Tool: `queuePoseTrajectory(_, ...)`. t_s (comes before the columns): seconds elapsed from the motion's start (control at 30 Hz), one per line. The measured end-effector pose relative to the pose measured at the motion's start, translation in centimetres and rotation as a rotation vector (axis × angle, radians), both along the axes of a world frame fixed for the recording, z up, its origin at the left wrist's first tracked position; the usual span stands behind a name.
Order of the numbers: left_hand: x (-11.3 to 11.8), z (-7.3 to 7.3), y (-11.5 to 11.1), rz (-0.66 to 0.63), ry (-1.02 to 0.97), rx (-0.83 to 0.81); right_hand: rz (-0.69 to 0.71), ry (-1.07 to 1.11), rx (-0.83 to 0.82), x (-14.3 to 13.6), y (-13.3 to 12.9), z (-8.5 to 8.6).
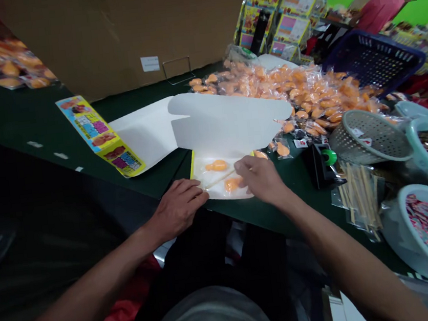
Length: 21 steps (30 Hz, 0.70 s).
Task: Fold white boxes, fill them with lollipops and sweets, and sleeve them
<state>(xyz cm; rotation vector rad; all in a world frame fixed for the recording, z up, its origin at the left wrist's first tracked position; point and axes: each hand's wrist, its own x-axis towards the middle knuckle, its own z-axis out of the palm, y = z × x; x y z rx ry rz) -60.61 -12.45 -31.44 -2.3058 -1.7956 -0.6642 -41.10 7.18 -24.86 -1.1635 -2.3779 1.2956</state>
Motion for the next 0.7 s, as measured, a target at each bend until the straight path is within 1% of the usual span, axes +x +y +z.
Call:
queuePoseTrajectory(0.03, 0.0, -0.1, 0.0, 0.0, 0.0, 0.006, 0.025, 0.012, 0.109, 0.5, 0.3, -0.1)
queuePoseTrajectory(0.07, 0.0, -0.2, 0.0, -0.001, -0.001, 0.014, 0.084, 0.021, 0.229, 1.0, 0.6, -0.2)
queuePoseTrajectory(0.13, -0.1, -0.2, 0.1, -0.002, -0.003, 0.028, 0.251, 0.014, 0.42, 1.4, 0.9, -0.6)
queuePoseTrajectory(0.23, -0.2, 0.1, 0.2, -0.007, 0.004, 0.03, 0.458, -0.039, 0.555, 0.8, 0.5, -1.4)
queuePoseTrajectory(0.33, -0.3, 0.7, 0.2, -0.027, 0.034, 0.017, 0.581, -0.094, 0.636, -0.4, -0.2, -1.8)
queuePoseTrajectory(0.43, -0.6, 1.0, 0.3, -0.032, 0.058, 0.029, 0.626, -0.161, 0.659, -1.1, -0.5, -1.8)
queuePoseTrajectory(0.57, -1.4, 1.0, 0.6, -0.021, 0.081, 0.049, 0.639, -0.183, 0.669, -1.1, -0.6, -1.6)
queuePoseTrajectory(0.63, -1.9, 1.0, 0.8, -0.026, 0.093, 0.054, 0.588, -0.128, 0.672, -0.6, -0.9, -1.4)
queuePoseTrajectory(0.7, -2.4, 1.0, 1.2, -0.026, 0.111, 0.068, 0.476, 0.002, 0.699, 0.6, -1.7, -1.3)
